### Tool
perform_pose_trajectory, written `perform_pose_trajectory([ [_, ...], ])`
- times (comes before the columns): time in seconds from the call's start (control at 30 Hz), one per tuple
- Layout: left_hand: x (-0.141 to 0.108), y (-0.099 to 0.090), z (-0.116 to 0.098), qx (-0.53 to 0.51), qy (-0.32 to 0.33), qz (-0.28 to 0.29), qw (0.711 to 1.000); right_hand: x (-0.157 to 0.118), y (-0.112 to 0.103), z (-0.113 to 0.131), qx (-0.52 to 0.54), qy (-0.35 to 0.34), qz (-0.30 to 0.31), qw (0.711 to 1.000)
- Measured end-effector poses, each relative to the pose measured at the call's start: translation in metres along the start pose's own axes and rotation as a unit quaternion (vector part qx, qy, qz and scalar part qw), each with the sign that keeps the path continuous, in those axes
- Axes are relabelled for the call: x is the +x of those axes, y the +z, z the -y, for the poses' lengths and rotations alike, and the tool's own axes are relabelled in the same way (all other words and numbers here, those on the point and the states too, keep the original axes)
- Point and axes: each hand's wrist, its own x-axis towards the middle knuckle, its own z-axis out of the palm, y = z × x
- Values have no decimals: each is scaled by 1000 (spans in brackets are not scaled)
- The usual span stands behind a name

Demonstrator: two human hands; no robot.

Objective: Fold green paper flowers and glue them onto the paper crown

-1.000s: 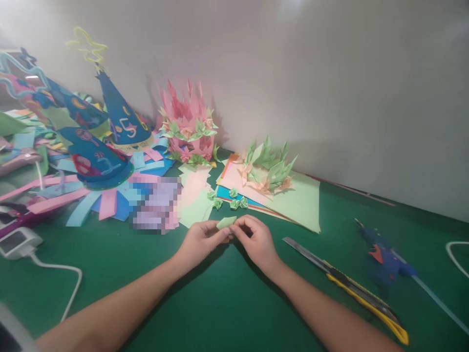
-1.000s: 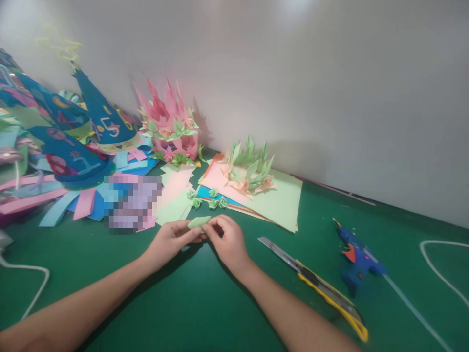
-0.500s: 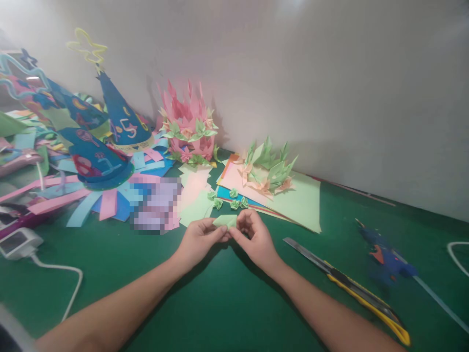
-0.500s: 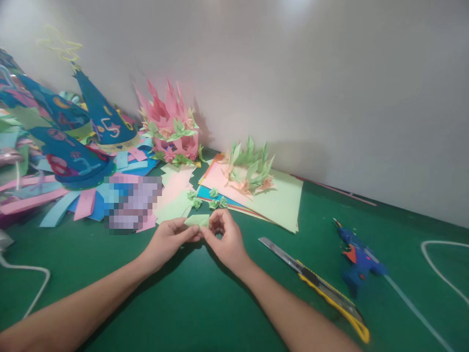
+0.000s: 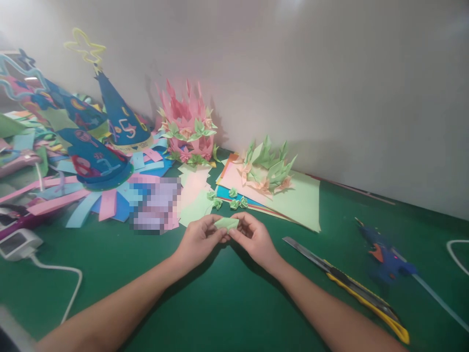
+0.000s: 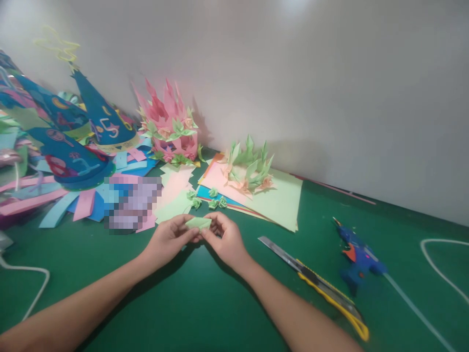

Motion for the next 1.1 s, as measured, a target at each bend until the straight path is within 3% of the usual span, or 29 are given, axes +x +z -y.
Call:
perform_pose_trajectory([
  [0.2,1,-1,-3,-31,3,-11,999,1,0,0,-56,12,-6,998],
  [0.37,4,2,-2,-136,-36,-1,990,3,-2,3,33,50,-9,998],
  [0.53,2,2,-5,-143,-17,41,989,1,-2,4,82,58,36,994],
  [0.63,0,1,-6,-141,-13,23,990,0,-1,3,72,43,61,995],
  [0.73,2,1,-2,-118,-5,-15,993,0,0,2,42,0,18,999],
  [0.83,4,1,1,-84,-12,-10,996,0,0,2,21,-45,-37,998],
  [1.1,3,5,-4,-35,-17,-4,999,-4,3,6,-103,-99,-70,987],
])
